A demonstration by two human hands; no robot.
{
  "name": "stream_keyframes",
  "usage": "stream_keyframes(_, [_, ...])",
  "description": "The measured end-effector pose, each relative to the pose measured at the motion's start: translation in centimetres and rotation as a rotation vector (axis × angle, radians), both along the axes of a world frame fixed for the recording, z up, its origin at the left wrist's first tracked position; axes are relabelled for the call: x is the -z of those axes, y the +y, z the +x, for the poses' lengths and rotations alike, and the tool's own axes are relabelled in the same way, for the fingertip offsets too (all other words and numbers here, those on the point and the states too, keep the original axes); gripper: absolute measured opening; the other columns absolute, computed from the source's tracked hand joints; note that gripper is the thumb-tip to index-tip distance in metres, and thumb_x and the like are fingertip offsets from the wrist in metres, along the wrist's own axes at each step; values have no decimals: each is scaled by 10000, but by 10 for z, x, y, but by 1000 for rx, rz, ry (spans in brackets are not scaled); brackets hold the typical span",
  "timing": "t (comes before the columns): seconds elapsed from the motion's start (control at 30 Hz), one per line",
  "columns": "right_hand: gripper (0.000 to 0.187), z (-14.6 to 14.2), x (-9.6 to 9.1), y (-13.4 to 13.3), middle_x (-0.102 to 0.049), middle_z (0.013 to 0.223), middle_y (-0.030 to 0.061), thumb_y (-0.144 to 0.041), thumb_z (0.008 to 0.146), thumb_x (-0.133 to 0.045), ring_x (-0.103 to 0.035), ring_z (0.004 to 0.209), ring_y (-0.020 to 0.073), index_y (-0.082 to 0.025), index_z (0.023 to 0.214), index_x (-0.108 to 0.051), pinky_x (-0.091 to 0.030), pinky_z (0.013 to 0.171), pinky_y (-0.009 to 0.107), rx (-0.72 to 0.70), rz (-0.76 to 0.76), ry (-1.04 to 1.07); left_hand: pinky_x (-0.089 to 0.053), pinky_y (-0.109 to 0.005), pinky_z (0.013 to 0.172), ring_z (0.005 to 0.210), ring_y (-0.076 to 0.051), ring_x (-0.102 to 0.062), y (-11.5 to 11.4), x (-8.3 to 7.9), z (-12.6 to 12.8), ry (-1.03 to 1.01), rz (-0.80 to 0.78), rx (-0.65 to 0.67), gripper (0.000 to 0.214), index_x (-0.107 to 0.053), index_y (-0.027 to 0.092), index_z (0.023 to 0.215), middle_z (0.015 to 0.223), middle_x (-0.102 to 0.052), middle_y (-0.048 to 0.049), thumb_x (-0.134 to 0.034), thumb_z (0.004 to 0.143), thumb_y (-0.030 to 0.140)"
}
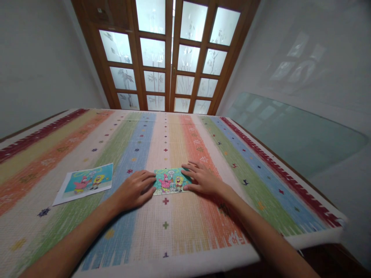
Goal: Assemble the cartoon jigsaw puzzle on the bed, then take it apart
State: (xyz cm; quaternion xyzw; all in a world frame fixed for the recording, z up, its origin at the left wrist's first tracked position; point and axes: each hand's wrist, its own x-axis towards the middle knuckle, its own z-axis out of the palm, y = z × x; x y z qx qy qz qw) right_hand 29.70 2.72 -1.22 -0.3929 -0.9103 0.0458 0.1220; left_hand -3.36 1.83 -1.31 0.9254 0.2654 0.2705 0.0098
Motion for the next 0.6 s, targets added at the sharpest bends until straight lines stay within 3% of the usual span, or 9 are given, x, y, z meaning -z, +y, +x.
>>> stream_keyframes(0.27, [674, -3, 2, -2, -536, 1523, 119, -605, 923, -653, -412, 1453, 351, -229, 1473, -554, -329, 1192, 556, 8, 6, -25, -541, -444, 910, 1030, -275, -661, 2, 5, -1, 8, 16, -44, 252, -596, 189, 1239, 1149, -695, -117, -490, 1030, 282])
stream_keyframes(0.47, [690, -16, 5, -7, -494, 1545, 167, -563, 977, -591, -358, 1489, 382, -137, 1512, -498, -321, 1199, 604, 58, -53, 10, -552, -430, 862, 985, -278, -665, 8, 14, -4, -44, -23, -111, 282, -546, 185, 1291, 1112, -693, -112, -463, 1049, 303])
stream_keyframes(0.6, [623, -16, 7, -8, -517, 1531, 146, -517, 1004, -568, -339, 1505, 351, -177, 1520, -490, -295, 1214, 613, 38, -60, 52, -550, -409, 888, 1014, -264, -670, 9, 14, -3, -110, -80, -142, 323, -508, 192, 1349, 1137, -690, -107, -481, 1053, 318])
